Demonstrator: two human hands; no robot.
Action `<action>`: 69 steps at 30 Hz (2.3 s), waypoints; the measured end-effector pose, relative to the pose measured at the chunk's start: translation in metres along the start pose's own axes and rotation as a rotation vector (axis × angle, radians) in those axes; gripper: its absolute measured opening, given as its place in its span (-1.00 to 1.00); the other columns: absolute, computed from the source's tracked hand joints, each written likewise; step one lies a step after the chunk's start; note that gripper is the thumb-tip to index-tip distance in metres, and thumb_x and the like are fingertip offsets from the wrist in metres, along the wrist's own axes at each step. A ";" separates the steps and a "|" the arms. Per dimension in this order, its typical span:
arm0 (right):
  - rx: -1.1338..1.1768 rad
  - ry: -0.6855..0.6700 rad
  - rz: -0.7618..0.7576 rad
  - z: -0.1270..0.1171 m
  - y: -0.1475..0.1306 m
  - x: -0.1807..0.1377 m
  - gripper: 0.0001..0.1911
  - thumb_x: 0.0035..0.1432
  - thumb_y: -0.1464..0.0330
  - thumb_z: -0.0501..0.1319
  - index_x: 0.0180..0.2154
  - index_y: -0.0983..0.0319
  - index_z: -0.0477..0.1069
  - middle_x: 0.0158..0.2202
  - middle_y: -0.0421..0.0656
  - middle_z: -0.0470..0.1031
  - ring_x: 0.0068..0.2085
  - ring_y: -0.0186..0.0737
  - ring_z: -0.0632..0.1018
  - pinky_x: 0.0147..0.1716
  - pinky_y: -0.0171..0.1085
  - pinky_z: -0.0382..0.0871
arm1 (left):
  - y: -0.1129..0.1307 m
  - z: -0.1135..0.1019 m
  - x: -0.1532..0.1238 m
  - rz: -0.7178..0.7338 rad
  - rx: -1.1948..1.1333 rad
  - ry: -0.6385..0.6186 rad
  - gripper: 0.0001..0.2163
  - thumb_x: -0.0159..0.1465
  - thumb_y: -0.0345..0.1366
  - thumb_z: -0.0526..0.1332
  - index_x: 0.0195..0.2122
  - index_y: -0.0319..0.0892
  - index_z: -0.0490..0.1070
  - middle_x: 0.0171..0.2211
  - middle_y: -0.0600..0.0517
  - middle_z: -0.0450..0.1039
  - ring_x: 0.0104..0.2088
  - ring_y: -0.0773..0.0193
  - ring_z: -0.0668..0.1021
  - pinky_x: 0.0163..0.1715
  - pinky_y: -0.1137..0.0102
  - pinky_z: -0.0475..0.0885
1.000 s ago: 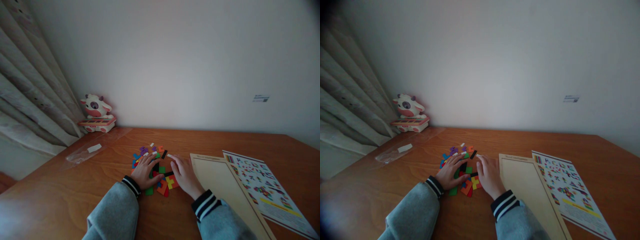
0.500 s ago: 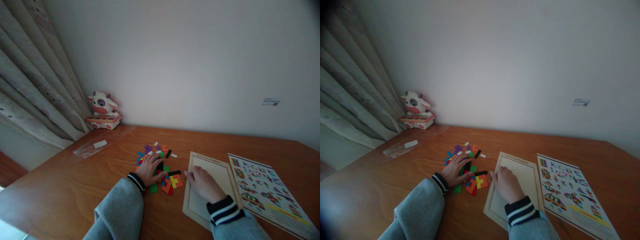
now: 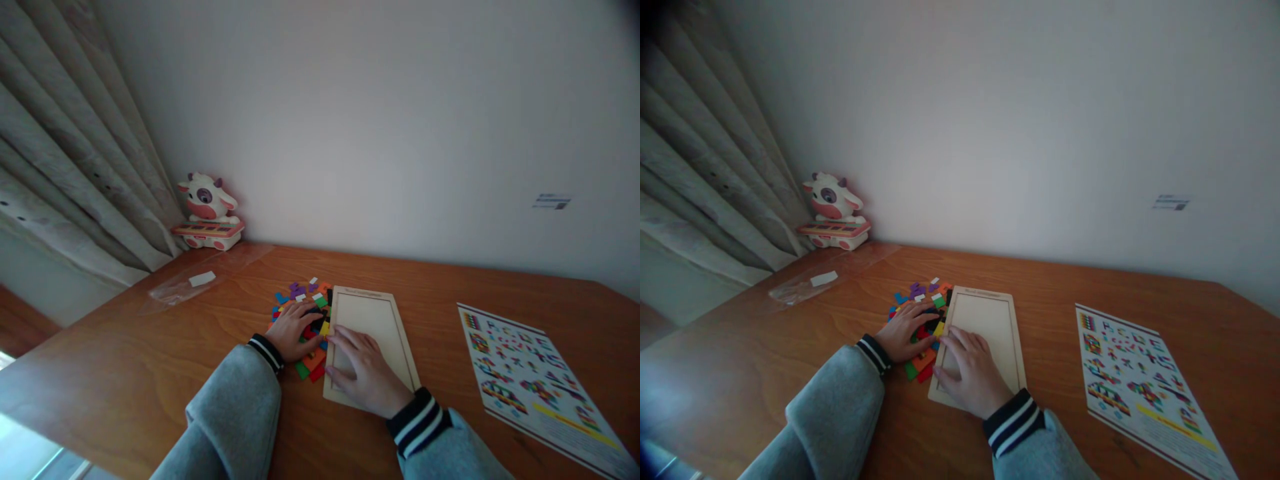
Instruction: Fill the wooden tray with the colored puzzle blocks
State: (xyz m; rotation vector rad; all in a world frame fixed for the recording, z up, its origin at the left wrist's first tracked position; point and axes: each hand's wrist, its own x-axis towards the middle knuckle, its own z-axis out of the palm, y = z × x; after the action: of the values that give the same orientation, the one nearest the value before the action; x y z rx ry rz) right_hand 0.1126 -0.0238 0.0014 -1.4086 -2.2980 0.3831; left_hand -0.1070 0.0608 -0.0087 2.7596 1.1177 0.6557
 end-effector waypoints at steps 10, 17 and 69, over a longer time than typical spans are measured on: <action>-0.111 0.056 0.103 -0.010 0.019 0.000 -0.41 0.12 -0.06 0.17 0.06 0.15 0.42 0.21 0.00 0.35 0.22 0.05 0.32 0.18 0.08 0.10 | 0.020 -0.013 0.005 0.161 -0.104 -0.131 -0.59 0.33 -0.20 0.10 0.21 -0.01 0.27 0.22 -0.01 0.30 0.27 0.04 0.27 0.25 -0.01 0.13; -0.215 0.156 0.164 -0.010 0.033 -0.004 -0.51 0.21 0.10 0.14 0.09 0.20 0.39 0.14 0.01 0.41 0.15 0.00 0.40 0.14 0.02 0.18 | 0.033 -0.010 0.005 0.208 -0.124 -0.167 -0.67 0.33 -0.14 0.12 0.08 -0.03 0.41 0.15 -0.01 0.40 0.18 0.04 0.39 0.23 0.03 0.19; -0.125 0.178 0.167 0.024 -0.019 -0.006 -0.50 0.21 0.14 0.14 0.12 0.22 0.34 0.21 0.00 0.34 0.22 0.06 0.30 0.22 0.13 0.03 | 0.010 0.001 0.007 -0.137 -0.151 0.020 -0.67 0.22 -0.09 0.30 -0.06 -0.13 0.48 -0.11 -0.04 0.56 -0.16 0.14 0.60 -0.13 0.31 0.49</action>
State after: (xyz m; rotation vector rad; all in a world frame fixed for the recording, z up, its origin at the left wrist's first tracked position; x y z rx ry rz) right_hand 0.0888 -0.0384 -0.0131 -1.6316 -2.1003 0.1575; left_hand -0.0961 0.0585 -0.0044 2.5306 1.1961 0.7200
